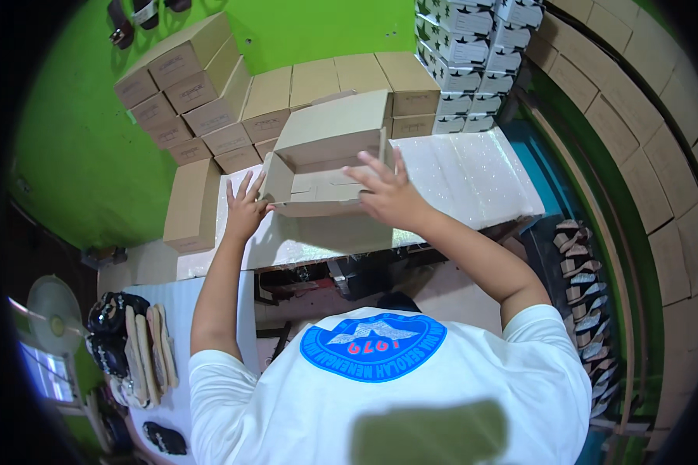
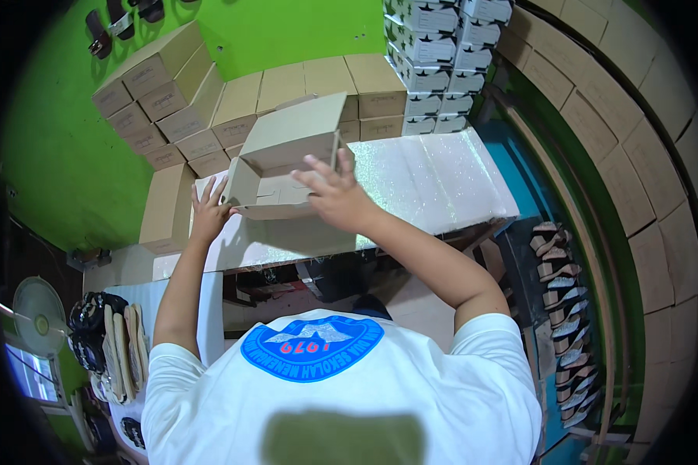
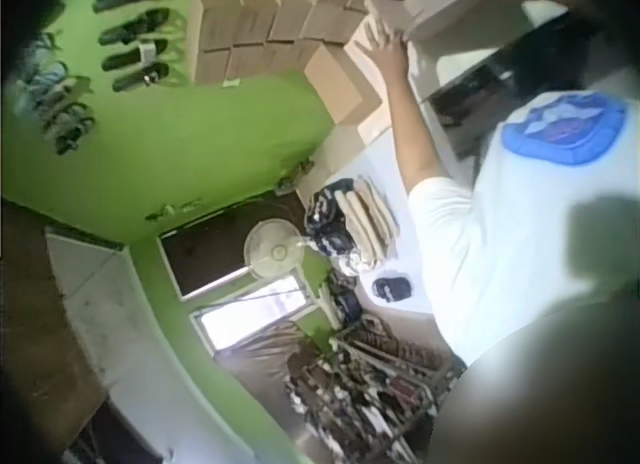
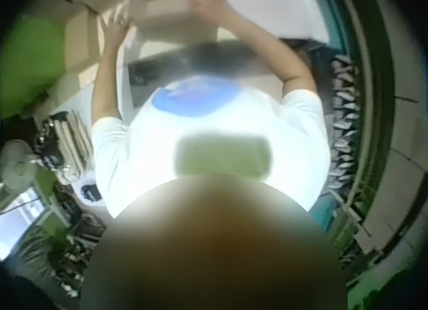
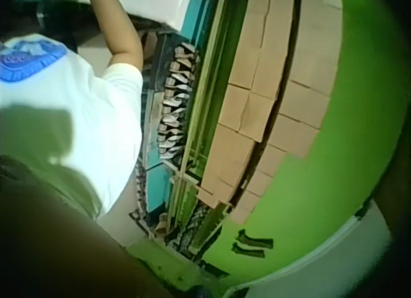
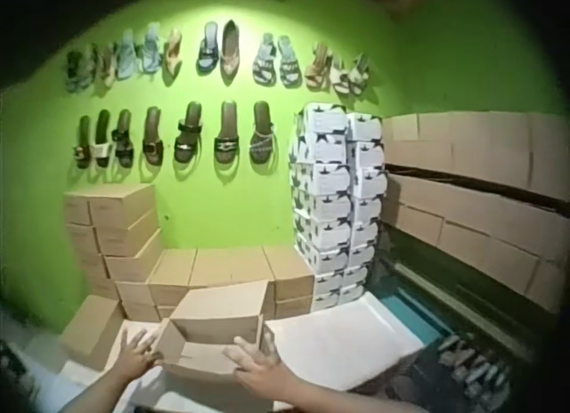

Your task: Packaging sandals into boxes and stacking the finished boxes on a shelf.

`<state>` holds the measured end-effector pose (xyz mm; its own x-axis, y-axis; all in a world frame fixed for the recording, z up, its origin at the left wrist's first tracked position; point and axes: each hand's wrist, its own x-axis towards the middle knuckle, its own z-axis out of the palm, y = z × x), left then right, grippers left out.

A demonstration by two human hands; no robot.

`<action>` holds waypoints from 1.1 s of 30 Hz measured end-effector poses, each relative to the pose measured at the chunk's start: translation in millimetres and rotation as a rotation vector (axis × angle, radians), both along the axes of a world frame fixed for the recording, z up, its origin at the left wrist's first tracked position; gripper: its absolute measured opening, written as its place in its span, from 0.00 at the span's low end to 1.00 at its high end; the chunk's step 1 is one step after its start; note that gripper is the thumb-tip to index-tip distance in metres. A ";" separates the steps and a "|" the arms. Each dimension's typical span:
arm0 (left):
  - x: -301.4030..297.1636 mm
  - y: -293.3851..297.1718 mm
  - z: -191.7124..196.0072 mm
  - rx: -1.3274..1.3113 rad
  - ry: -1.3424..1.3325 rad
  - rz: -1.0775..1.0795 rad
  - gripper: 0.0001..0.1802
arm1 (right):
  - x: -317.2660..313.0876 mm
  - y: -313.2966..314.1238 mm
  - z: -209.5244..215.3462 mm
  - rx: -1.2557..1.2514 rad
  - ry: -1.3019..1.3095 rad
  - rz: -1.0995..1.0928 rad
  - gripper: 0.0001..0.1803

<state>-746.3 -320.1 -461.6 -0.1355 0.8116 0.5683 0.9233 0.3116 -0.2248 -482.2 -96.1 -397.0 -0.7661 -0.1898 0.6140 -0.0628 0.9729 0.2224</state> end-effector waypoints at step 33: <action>76.8 18.3 -34.4 0.035 -0.095 -0.003 0.11 | 48.5 55.5 -66.8 -0.133 -0.171 -0.325 0.09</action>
<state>-669.5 -301.8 -496.0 -0.1877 0.7917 0.5813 0.9407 0.3152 -0.1255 -433.7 -40.6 -463.8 -0.8668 0.1525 0.4748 0.2284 0.9678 0.1061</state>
